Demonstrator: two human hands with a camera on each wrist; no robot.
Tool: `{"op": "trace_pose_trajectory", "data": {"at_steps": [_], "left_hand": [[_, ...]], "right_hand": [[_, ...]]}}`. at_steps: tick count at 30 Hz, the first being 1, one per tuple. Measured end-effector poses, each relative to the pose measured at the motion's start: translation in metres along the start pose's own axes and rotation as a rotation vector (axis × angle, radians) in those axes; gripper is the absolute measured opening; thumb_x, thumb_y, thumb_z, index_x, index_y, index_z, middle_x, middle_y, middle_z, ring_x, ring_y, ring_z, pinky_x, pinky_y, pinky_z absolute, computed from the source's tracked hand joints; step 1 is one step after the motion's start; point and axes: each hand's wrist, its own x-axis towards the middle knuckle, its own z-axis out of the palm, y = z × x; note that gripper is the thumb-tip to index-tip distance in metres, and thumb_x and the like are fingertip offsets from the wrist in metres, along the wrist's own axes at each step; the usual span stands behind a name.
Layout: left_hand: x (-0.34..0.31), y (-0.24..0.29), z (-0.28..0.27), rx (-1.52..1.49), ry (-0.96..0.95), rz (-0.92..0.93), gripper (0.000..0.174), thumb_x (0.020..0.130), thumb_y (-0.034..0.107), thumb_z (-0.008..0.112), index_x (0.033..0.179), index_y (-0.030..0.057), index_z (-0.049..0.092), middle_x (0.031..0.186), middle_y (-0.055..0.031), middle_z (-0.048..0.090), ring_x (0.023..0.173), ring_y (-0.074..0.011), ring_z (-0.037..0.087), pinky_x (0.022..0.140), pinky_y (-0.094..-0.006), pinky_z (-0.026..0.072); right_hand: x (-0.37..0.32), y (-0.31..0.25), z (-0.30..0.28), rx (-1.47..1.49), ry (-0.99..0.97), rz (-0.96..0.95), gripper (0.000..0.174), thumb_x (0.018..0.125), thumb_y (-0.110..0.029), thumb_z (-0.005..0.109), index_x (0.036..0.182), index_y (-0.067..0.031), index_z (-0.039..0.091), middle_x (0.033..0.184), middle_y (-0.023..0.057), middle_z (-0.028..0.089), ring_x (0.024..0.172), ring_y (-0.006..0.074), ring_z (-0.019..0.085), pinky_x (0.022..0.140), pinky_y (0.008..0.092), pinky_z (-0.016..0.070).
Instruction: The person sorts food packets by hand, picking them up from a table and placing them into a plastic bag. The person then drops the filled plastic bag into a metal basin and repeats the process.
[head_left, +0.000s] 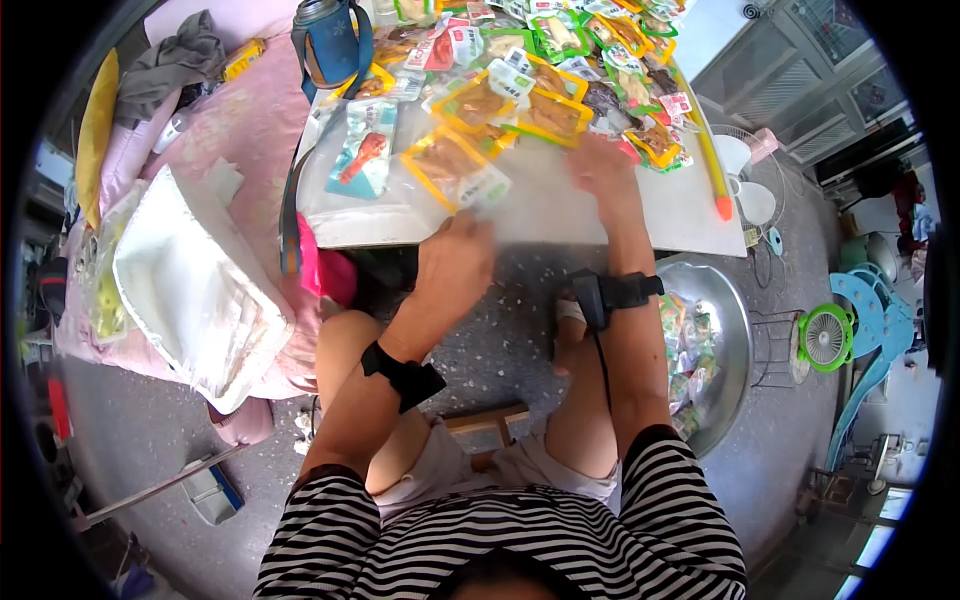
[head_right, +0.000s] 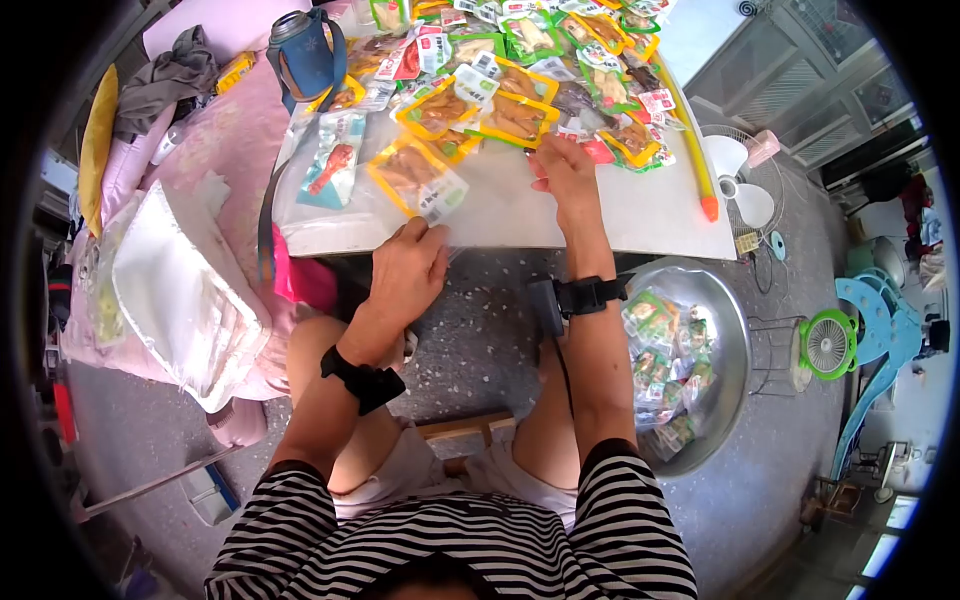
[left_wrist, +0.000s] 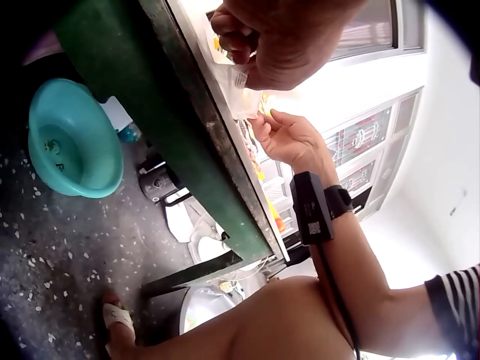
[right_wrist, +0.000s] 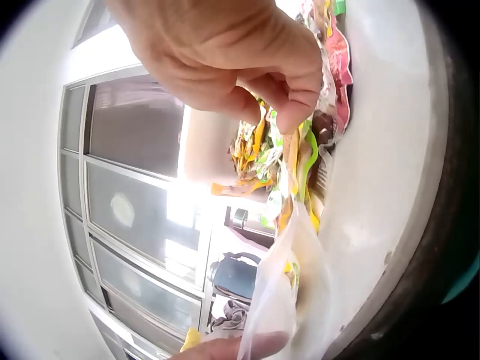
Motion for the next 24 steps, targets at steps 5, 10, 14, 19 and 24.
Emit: {"op": "trace_pose_trajectory", "data": {"at_steps": [5, 10, 14, 19, 24], "left_hand": [[0.000, -0.002, -0.001, 0.002, 0.037, -0.018, 0.014, 0.077, 0.004, 0.063, 0.090, 0.0051, 0.061, 0.079, -0.0134, 0.055, 0.069, -0.0353, 0.059, 0.058, -0.0440, 0.0485], [0.001, -0.001, -0.003, -0.009, -0.002, -0.029, 0.012, 0.077, 0.003, 0.062, 0.089, 0.0039, 0.062, 0.079, -0.0140, 0.054, 0.068, -0.0356, 0.059, 0.058, -0.0438, 0.0474], [0.003, 0.000, -0.005, -0.014, 0.031, -0.015, 0.013, 0.077, 0.002, 0.062, 0.090, 0.0029, 0.063, 0.078, -0.0145, 0.055, 0.066, -0.0364, 0.059, 0.058, -0.0437, 0.0472], [0.004, 0.001, -0.004, -0.031, 0.044, -0.012, 0.011, 0.078, 0.003, 0.062, 0.089, 0.0027, 0.064, 0.077, -0.0144, 0.055, 0.064, -0.0368, 0.058, 0.056, -0.0429, 0.0466], [0.003, 0.007, -0.005, -0.032, 0.070, -0.014, 0.008, 0.077, 0.005, 0.064, 0.078, 0.0035, 0.056, 0.074, -0.0123, 0.051, 0.067, -0.0332, 0.058, 0.055, -0.0427, 0.0464]], "right_hand": [[-0.025, -0.021, -0.057, -0.086, 0.156, -0.011, 0.029, 0.083, -0.020, 0.071, 0.102, 0.0020, 0.068, 0.083, 0.0031, 0.066, 0.069, 0.0086, 0.057, 0.056, 0.0225, 0.0490], [-0.028, -0.007, -0.105, -0.288, 0.293, -0.077, 0.033, 0.079, -0.017, 0.072, 0.103, 0.0050, 0.067, 0.081, 0.0048, 0.065, 0.069, 0.0117, 0.060, 0.059, 0.0244, 0.0508], [-0.035, 0.009, -0.108, -0.900, 0.501, -0.287, 0.066, 0.076, -0.035, 0.076, 0.124, 0.0049, 0.054, 0.113, 0.0176, 0.060, 0.099, 0.0293, 0.062, 0.082, 0.0386, 0.0513], [-0.083, -0.011, -0.088, -1.266, 0.253, -0.042, 0.070, 0.067, -0.049, 0.078, 0.112, 0.0015, 0.059, 0.105, 0.0209, 0.064, 0.100, 0.0361, 0.062, 0.084, 0.0436, 0.0501], [-0.101, -0.024, -0.068, -1.278, 0.246, 0.068, 0.060, 0.064, -0.043, 0.081, 0.096, 0.0026, 0.059, 0.086, 0.0199, 0.068, 0.084, 0.0365, 0.066, 0.075, 0.0442, 0.0514]]}}
